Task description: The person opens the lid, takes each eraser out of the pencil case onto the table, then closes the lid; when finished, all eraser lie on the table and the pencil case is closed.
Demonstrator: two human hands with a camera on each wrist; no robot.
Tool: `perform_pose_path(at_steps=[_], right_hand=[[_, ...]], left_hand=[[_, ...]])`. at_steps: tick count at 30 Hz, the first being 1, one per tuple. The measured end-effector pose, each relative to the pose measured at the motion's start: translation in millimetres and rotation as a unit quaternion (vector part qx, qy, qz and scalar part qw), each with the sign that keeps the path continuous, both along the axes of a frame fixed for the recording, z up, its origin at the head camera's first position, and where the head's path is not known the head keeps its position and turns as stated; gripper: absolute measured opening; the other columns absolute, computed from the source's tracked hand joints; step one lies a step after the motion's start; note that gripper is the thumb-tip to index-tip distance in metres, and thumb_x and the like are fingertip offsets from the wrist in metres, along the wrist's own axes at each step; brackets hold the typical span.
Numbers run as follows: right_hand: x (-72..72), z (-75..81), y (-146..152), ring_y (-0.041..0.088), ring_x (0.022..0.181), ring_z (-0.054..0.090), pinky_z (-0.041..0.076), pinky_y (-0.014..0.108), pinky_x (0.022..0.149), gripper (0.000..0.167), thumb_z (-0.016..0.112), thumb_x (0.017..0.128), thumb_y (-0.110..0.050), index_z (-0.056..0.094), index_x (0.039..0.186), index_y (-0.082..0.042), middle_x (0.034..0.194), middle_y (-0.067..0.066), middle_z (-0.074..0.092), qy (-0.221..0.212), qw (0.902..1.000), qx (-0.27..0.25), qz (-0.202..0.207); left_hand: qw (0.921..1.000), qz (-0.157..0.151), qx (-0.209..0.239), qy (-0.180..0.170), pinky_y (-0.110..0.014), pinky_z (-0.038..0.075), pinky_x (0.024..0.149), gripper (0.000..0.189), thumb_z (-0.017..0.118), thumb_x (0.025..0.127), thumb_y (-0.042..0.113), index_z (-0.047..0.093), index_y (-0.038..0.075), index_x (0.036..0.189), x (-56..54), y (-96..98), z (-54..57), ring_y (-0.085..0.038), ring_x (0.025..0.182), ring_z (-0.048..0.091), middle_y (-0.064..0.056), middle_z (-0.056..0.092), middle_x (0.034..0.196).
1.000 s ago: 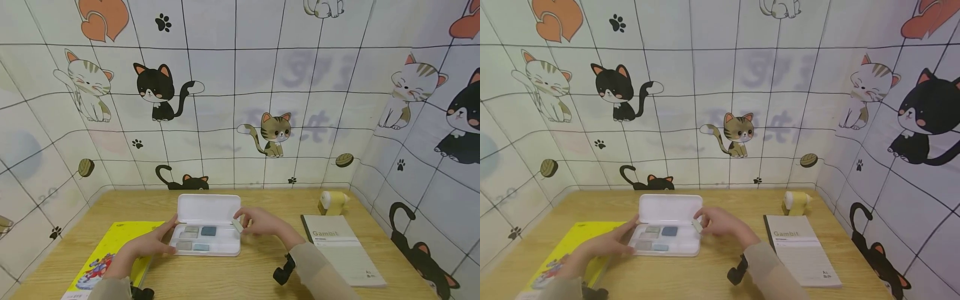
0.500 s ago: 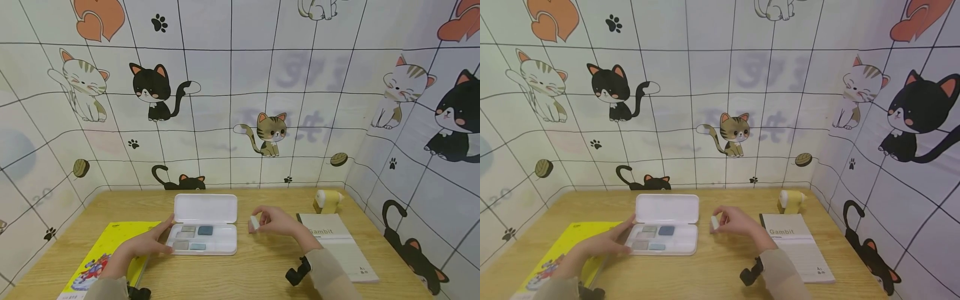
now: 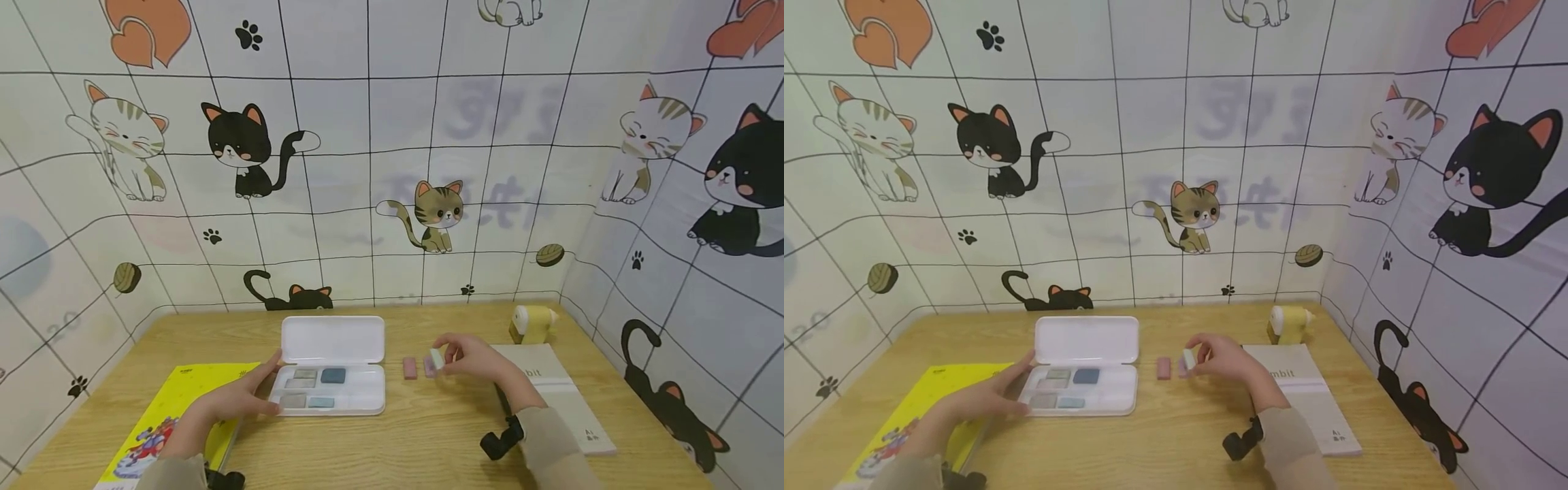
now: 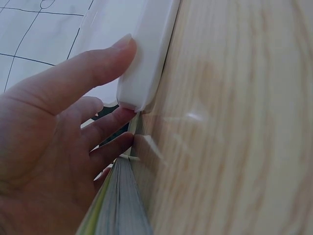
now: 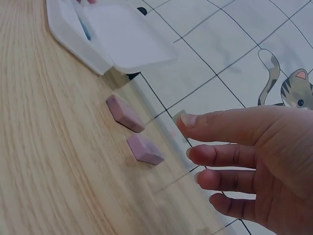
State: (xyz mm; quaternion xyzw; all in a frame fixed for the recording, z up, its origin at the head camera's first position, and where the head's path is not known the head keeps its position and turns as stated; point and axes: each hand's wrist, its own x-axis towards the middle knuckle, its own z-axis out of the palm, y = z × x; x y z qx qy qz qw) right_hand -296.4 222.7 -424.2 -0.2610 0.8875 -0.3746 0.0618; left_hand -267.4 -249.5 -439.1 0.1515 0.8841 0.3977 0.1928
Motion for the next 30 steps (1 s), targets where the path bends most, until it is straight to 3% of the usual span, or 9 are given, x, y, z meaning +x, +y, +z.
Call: perform_pose_path(at_steps=[11,19,30], right_hand=[[-0.9,-7.3,13,0.018,0.068,0.055,0.049,0.030,0.059,0.040,0.077,0.082,-0.011,0.061,0.118,-0.003,0.083,0.002,0.059,-0.018,0.9995,-0.004,-0.025],[-4.4,-17.1,16,0.016,0.064,0.052,0.046,0.029,0.052,0.038,0.078,0.081,-0.012,0.062,0.114,-0.002,0.081,0.001,0.058,-0.005,0.9991,0.007,-0.041],[-5.6,-24.2,14,0.017,0.067,0.052,0.046,0.032,0.056,0.038,0.080,0.079,-0.013,0.063,0.112,-0.003,0.084,0.002,0.057,-0.015,0.9977,0.013,-0.065]], left_hand=[[0.9999,-0.003,0.013,-0.004,-0.065,0.005,0.110,0.111,0.079,0.078,0.033,0.004,0.013,0.157,0.7,4.1,1.3,-0.043,0.143,0.008,-0.024,0.014,0.158],[1.0000,-0.004,0.008,-0.001,-0.065,0.004,0.111,0.108,0.078,0.079,0.033,0.005,0.012,0.157,1.5,1.7,0.1,-0.042,0.143,0.008,-0.024,0.013,0.158],[0.9999,0.006,0.015,-0.001,-0.065,0.004,0.110,0.107,0.079,0.079,0.028,0.008,0.014,0.157,0.9,-0.1,-1.0,-0.042,0.143,0.008,-0.024,0.015,0.158]])
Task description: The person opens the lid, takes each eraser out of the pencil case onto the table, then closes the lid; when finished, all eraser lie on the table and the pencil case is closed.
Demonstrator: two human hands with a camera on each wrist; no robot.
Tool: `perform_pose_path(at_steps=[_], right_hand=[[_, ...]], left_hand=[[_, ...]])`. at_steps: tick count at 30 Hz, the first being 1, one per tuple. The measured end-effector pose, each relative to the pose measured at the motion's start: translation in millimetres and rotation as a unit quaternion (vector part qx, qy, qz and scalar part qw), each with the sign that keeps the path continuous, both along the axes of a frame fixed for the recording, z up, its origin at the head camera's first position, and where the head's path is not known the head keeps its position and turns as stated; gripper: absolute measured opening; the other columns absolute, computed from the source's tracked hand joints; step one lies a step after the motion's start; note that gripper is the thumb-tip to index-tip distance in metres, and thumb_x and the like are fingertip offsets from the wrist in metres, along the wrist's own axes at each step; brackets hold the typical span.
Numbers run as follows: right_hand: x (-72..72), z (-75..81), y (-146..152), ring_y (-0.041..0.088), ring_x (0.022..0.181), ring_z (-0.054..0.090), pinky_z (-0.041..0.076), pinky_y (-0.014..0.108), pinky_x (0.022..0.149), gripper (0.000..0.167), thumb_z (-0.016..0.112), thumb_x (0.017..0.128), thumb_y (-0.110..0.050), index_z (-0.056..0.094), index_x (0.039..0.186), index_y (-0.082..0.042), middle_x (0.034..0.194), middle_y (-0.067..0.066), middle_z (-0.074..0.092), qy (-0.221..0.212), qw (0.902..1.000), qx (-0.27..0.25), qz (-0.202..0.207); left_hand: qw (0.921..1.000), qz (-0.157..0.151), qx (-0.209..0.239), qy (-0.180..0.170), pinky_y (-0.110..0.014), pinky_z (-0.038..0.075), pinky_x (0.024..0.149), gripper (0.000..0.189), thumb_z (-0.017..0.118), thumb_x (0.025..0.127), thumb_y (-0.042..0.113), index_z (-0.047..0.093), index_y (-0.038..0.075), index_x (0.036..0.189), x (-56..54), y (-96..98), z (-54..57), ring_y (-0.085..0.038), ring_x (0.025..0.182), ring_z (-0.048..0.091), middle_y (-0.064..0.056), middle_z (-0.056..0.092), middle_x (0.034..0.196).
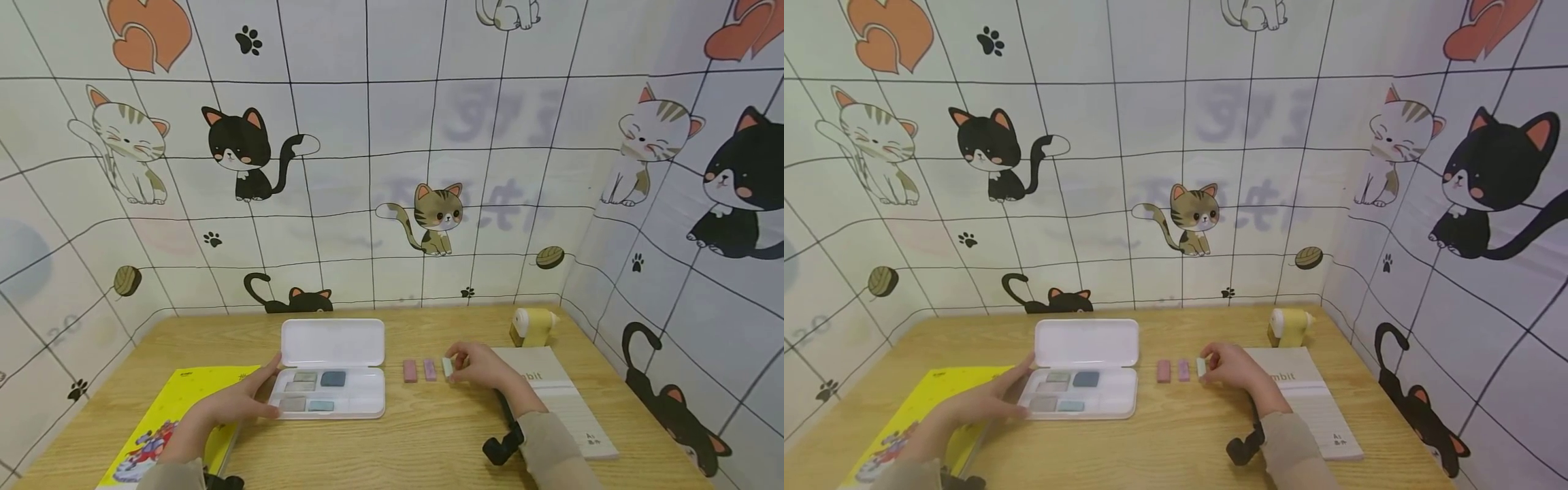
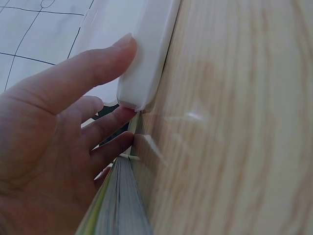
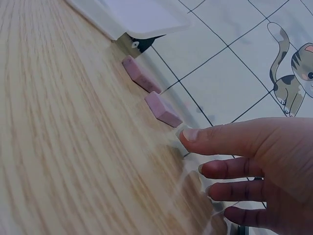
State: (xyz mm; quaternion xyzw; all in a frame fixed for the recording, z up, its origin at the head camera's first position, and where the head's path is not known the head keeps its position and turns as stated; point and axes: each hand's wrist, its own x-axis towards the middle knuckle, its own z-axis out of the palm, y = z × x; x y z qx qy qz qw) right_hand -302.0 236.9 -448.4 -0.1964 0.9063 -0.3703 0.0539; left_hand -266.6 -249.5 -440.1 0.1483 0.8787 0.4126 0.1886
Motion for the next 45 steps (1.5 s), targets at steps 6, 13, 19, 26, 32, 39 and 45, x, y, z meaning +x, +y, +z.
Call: perform_pose_path(at_steps=[6,13,19,26,32,39,45], right_hand=[[2.6,-0.7,-1,0.018,0.068,0.051,0.045,0.033,0.056,0.039,0.080,0.079,-0.013,0.063,0.112,-0.003,0.084,0.002,0.057,-0.003,0.9999,0.002,-0.011],[3.0,-0.5,1,0.018,0.071,0.052,0.046,0.033,0.059,0.038,0.080,0.079,-0.013,0.064,0.111,-0.003,0.086,0.003,0.058,0.000,0.9999,0.006,-0.009],[2.6,-1.8,2,0.018,0.074,0.052,0.046,0.034,0.062,0.039,0.081,0.078,-0.013,0.065,0.111,-0.003,0.087,0.003,0.057,0.003,0.9999,0.010,-0.010],[2.6,-3.2,3,0.018,0.078,0.053,0.046,0.035,0.065,0.039,0.082,0.077,-0.014,0.065,0.111,-0.004,0.089,0.003,0.058,0.005,0.9997,0.019,-0.015],[1.0,-0.7,2,0.018,0.077,0.052,0.046,0.035,0.065,0.048,0.081,0.078,-0.016,0.062,0.119,-0.002,0.090,0.003,0.058,0.001,0.9997,0.025,-0.002],[-0.6,11.4,0,0.017,0.068,0.051,0.044,0.033,0.059,0.060,0.080,0.079,-0.015,0.054,0.131,0.001,0.086,0.005,0.057,-0.008,0.9989,0.044,0.011],[3.3,29.7,-6,0.016,0.068,0.052,0.044,0.033,0.059,0.049,0.076,0.083,-0.017,0.060,0.127,-0.003,0.088,0.002,0.059,0.004,0.9973,0.073,0.013]], left_hand=[[1.0000,-0.001,0.001,0.001,-0.065,0.003,0.110,0.107,0.079,0.079,0.028,0.007,0.013,0.157,-0.7,0.1,-0.7,-0.043,0.143,0.006,-0.025,0.015,0.157],[1.0000,-0.001,-0.001,0.001,-0.065,0.003,0.110,0.107,0.079,0.079,0.028,0.008,0.014,0.157,-1.7,1.2,-0.2,-0.042,0.143,0.008,-0.024,0.016,0.157],[1.0000,0.003,-0.006,0.001,-0.066,0.004,0.110,0.107,0.080,0.078,0.029,0.009,0.014,0.157,-1.1,2.1,-0.3,-0.042,0.142,0.009,-0.023,0.016,0.158],[1.0000,0.000,-0.002,-0.002,-0.066,0.004,0.110,0.107,0.080,0.078,0.029,0.008,0.014,0.157,0.1,4.2,1.7,-0.042,0.143,0.009,-0.023,0.016,0.158],[0.9999,0.003,-0.010,-0.001,-0.066,0.006,0.110,0.107,0.079,0.078,0.029,0.008,0.015,0.157,0.9,3.0,2.0,-0.043,0.142,0.010,-0.023,0.015,0.158],[1.0000,-0.002,-0.001,-0.007,-0.066,0.005,0.110,0.108,0.079,0.080,0.029,0.005,0.015,0.157,0.4,0.5,1.2,-0.043,0.142,0.008,-0.025,0.012,0.158],[1.0000,0.000,0.001,-0.009,-0.065,0.005,0.110,0.108,0.079,0.079,0.028,0.005,0.016,0.157,-0.3,0.0,0.3,-0.043,0.143,0.008,-0.024,0.014,0.158]])
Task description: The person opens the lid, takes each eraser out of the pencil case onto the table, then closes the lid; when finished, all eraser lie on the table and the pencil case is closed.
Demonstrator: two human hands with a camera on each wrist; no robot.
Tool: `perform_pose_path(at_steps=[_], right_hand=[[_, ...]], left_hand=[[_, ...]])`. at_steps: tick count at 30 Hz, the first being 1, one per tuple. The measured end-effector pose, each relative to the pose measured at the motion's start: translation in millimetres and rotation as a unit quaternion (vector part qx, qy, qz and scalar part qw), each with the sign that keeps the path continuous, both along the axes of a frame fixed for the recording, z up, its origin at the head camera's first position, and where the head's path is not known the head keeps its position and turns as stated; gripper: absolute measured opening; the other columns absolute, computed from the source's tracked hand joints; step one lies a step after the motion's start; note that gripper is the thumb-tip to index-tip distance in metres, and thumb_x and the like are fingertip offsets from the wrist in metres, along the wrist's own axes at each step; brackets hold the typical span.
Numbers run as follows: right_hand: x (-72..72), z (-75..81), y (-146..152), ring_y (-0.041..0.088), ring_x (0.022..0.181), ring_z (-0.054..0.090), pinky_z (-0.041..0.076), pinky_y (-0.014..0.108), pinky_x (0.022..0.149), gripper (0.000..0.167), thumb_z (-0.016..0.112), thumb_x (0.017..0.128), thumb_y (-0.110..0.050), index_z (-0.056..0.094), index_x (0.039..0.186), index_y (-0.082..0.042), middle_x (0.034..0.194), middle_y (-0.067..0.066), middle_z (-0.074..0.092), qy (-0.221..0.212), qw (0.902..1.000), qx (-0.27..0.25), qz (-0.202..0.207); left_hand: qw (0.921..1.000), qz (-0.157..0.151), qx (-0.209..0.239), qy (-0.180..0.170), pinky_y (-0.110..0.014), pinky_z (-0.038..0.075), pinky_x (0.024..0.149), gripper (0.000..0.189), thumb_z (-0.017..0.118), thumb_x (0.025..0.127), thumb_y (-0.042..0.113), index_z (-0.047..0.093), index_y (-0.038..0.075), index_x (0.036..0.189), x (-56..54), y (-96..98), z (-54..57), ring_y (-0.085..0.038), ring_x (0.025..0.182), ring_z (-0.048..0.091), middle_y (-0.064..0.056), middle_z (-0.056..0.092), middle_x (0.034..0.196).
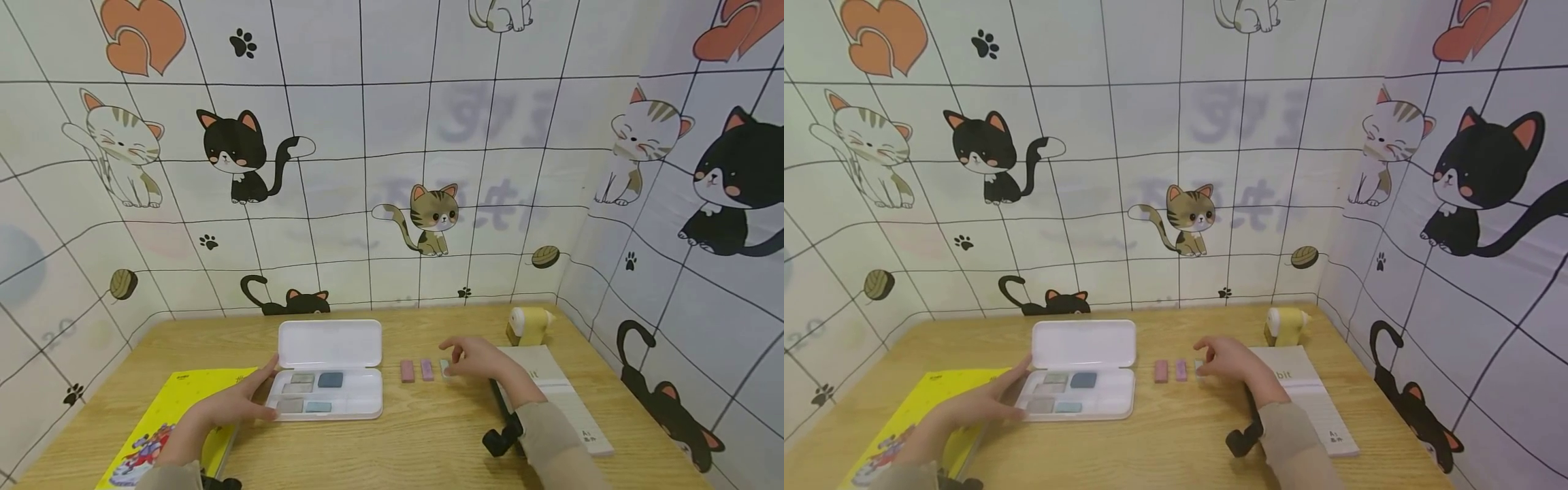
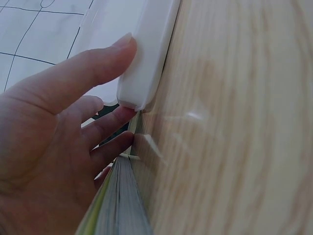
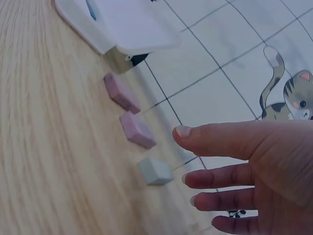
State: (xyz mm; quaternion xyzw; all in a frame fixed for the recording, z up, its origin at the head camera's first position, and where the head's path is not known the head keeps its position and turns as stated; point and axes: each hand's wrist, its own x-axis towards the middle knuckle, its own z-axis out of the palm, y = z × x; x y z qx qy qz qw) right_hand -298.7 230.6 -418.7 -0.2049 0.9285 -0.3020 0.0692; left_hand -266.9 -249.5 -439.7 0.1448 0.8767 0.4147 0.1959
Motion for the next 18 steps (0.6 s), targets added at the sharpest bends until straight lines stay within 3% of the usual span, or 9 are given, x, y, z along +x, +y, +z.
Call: perform_pose_path(at_steps=[6,13,18], right_hand=[[-0.3,15.5,-16,0.015,0.068,0.052,0.044,0.031,0.059,0.042,0.073,0.084,-0.015,0.063,0.124,-0.008,0.087,-0.002,0.059,0.018,0.9989,0.014,0.042],[-8.8,18.8,-45,0.012,0.065,0.051,0.043,0.028,0.056,0.036,0.070,0.088,-0.013,0.065,0.124,-0.011,0.087,-0.005,0.060,0.014,0.9951,0.011,0.097],[-12.8,18.2,-70,0.025,0.063,0.060,0.052,0.038,0.059,0.038,0.070,0.090,-0.016,0.063,0.127,-0.016,0.086,-0.004,0.060,-0.026,0.9925,-0.002,0.119]], left_hand=[[1.0000,0.002,0.002,0.000,-0.066,0.005,0.110,0.108,0.079,0.079,0.027,0.005,0.015,0.157,1.3,-0.4,1.4,-0.043,0.142,0.008,-0.025,0.015,0.157],[1.0000,0.004,-0.003,0.003,-0.066,0.005,0.110,0.107,0.079,0.079,0.028,0.007,0.016,0.157,2.8,1.1,3.5,-0.042,0.142,0.010,-0.023,0.016,0.157],[1.0000,0.004,-0.004,0.004,-0.065,0.006,0.110,0.107,0.080,0.079,0.028,0.007,0.015,0.157,2.7,1.1,2.9,-0.042,0.142,0.011,-0.024,0.016,0.157]])
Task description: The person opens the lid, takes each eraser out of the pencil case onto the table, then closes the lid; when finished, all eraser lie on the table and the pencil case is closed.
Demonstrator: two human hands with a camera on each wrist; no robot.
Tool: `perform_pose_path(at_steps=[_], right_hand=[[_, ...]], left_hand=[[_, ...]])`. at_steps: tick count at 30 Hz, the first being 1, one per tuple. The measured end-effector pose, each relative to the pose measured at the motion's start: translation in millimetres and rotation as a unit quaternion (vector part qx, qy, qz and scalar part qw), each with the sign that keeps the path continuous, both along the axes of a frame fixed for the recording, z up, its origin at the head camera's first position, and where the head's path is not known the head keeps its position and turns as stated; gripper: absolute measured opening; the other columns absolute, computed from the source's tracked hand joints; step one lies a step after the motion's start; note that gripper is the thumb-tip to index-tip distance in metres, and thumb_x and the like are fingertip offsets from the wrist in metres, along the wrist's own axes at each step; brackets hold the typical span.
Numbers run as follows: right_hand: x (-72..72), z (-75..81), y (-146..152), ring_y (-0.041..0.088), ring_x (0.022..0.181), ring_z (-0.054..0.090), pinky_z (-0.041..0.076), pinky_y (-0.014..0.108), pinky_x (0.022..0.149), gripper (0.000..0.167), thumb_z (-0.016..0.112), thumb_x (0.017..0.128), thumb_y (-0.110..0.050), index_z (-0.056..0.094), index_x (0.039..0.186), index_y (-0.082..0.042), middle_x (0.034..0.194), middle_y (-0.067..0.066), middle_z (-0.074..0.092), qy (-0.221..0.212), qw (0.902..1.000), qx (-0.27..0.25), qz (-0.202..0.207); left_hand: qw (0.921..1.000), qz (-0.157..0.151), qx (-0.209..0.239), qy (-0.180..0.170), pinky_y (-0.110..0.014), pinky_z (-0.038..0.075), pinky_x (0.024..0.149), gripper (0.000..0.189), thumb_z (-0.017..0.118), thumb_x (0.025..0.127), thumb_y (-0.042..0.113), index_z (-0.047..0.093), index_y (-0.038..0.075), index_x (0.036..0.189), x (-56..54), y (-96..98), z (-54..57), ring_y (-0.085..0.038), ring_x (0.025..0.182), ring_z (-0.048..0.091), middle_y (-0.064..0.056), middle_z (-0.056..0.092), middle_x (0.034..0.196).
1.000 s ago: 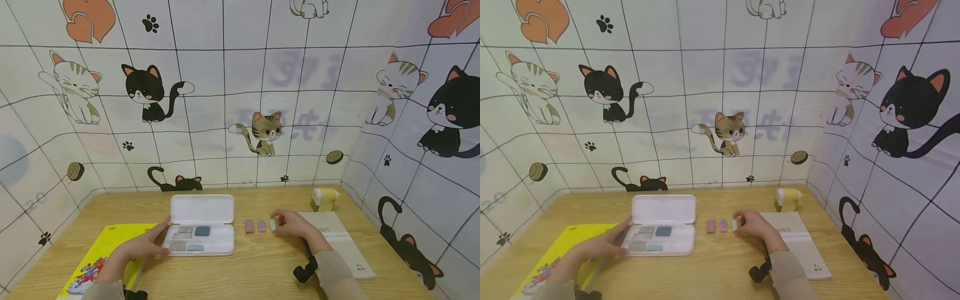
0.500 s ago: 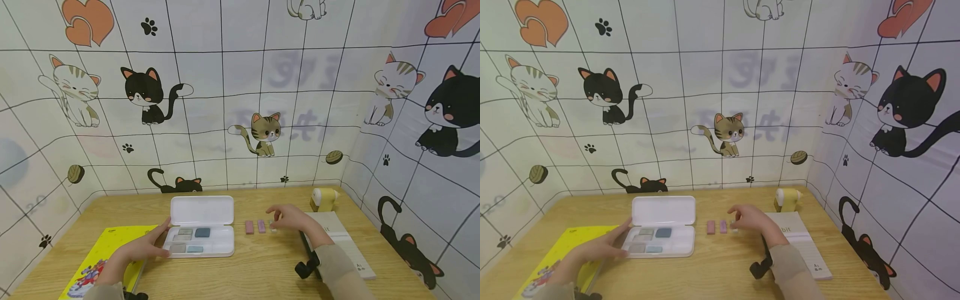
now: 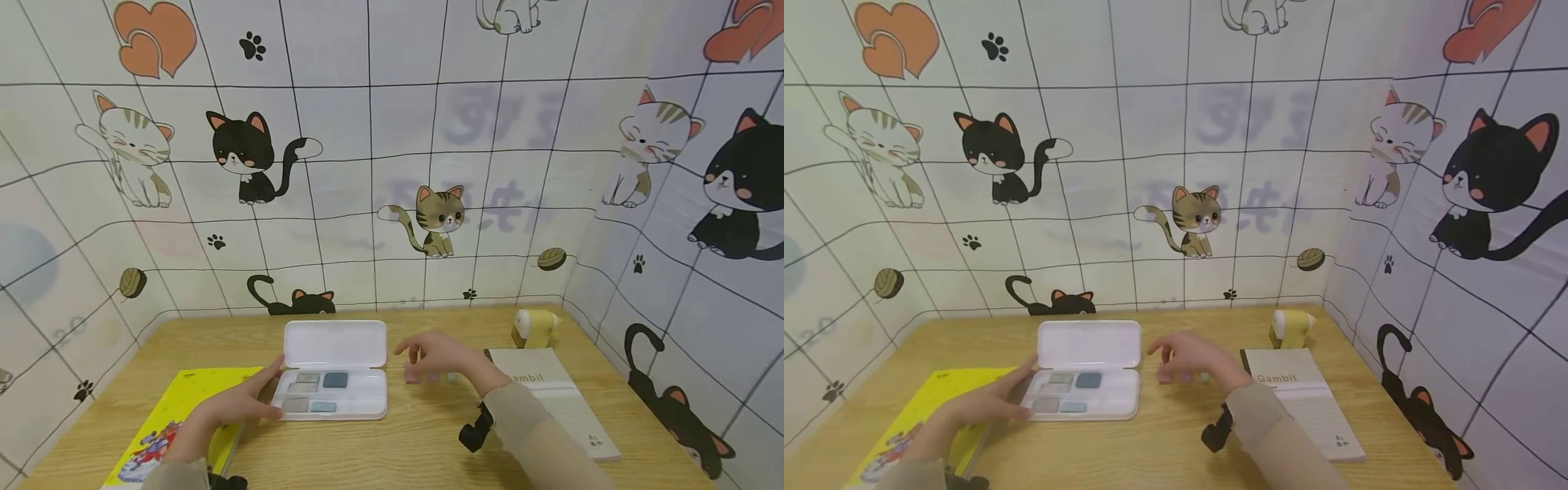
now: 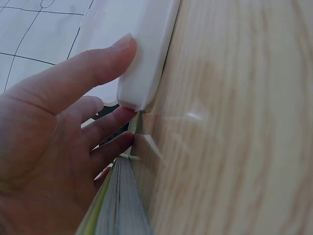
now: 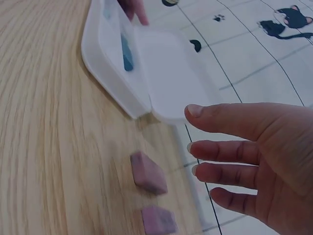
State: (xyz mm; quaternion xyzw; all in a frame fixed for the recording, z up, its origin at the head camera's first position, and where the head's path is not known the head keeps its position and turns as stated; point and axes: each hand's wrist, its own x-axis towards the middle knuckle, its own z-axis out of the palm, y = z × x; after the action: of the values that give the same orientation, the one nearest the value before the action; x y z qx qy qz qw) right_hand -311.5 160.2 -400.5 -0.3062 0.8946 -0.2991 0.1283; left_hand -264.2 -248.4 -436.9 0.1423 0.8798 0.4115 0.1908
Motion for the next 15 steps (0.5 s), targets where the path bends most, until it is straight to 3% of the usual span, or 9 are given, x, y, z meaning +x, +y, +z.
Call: perform_pose_path(at_steps=[4,8,11,15], right_hand=[[-0.8,2.2,-21,0.037,0.062,0.065,0.054,0.053,0.051,0.041,0.070,0.089,-0.014,0.062,0.128,-0.020,0.087,-0.001,0.061,-0.047,0.9988,-0.011,0.004],[-4.4,4.0,-42,0.023,0.063,0.063,0.054,0.037,0.059,0.042,0.073,0.087,-0.018,0.063,0.127,-0.022,0.087,-0.004,0.060,-0.017,0.9996,0.014,0.017],[-10.4,1.8,-56,0.013,0.068,0.056,0.048,0.027,0.066,0.043,0.076,0.085,-0.018,0.064,0.126,-0.023,0.086,-0.006,0.059,0.004,0.9992,0.026,0.031],[-16.6,-1.7,-72,0.011,0.069,0.057,0.048,0.025,0.065,0.043,0.077,0.084,-0.018,0.066,0.125,-0.025,0.080,-0.008,0.060,0.007,0.9986,0.035,0.039]], left_hand=[[1.0000,0.008,-0.004,-0.001,-0.065,0.006,0.110,0.107,0.080,0.078,0.029,0.008,0.017,0.157,-1.1,0.0,-0.5,-0.041,0.142,0.010,-0.022,0.016,0.158],[0.9999,0.010,-0.006,0.000,-0.066,0.007,0.110,0.107,0.080,0.078,0.029,0.009,0.017,0.157,-0.9,0.2,0.8,-0.042,0.142,0.010,-0.022,0.016,0.158],[0.9999,0.011,-0.008,0.001,-0.065,0.007,0.110,0.107,0.080,0.078,0.029,0.009,0.018,0.157,-0.5,0.2,1.1,-0.041,0.143,0.011,-0.021,0.017,0.158],[0.9999,0.015,-0.009,0.001,-0.065,0.008,0.110,0.107,0.080,0.077,0.029,0.010,0.018,0.157,-0.2,0.3,-0.1,-0.041,0.142,0.012,-0.021,0.019,0.158]])
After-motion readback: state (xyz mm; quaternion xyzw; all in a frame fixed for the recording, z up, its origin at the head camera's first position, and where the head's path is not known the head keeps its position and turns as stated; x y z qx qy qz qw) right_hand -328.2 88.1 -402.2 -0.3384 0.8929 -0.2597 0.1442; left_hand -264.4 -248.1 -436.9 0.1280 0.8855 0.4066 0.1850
